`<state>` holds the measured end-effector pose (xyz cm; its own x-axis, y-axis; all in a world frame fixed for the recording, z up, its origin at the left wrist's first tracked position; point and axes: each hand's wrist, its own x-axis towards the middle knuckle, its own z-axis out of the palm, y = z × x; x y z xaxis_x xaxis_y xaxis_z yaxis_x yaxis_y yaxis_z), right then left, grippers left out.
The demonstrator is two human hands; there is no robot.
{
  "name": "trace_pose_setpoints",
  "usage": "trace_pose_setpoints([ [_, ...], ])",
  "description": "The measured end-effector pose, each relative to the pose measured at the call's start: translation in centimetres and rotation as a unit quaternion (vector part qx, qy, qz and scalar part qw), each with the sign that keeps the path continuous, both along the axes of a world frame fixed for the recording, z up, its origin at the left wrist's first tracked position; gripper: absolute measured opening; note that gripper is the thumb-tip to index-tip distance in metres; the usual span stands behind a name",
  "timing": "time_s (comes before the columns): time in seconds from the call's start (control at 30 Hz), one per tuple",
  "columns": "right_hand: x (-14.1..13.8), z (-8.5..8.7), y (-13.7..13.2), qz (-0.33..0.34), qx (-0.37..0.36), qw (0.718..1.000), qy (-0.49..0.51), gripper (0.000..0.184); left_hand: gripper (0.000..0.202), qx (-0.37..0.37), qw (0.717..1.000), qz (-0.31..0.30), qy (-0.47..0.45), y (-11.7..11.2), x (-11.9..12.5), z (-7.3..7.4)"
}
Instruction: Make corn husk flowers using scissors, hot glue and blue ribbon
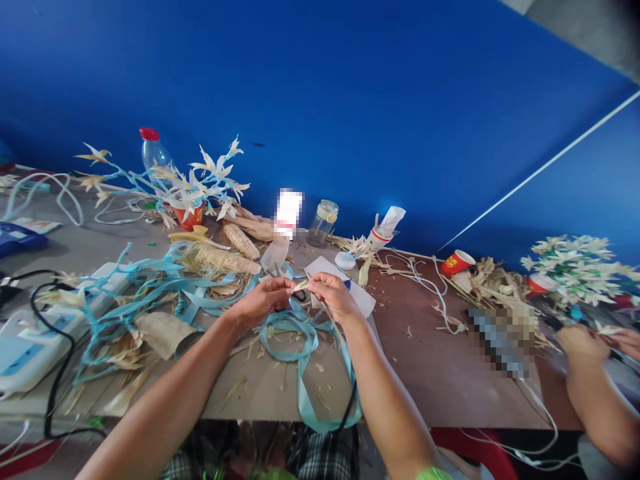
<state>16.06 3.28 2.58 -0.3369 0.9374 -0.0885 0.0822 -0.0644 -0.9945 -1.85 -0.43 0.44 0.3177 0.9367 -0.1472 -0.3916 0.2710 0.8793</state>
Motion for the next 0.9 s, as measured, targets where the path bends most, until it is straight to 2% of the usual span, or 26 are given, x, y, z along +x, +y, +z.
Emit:
trace_pose_setpoints([
  [0.27,0.15,0.04,0.04,-0.002,-0.009,1.0,0.007,0.024,0.031,-0.026,0.998,-0.041,-0.043,-0.25,-0.07,0.46],
  [0.57,0.3,-0.25,0.22,0.008,0.004,1.0,0.007,0.025,0.027,-0.029,0.997,-0.055,-0.046,-0.09,-0.15,0.27],
  [0.9,0.07,-0.57,0.34,-0.011,0.007,1.0,0.009,0.029,0.028,-0.031,0.998,-0.047,-0.039,-0.03,-0.12,0.11],
])
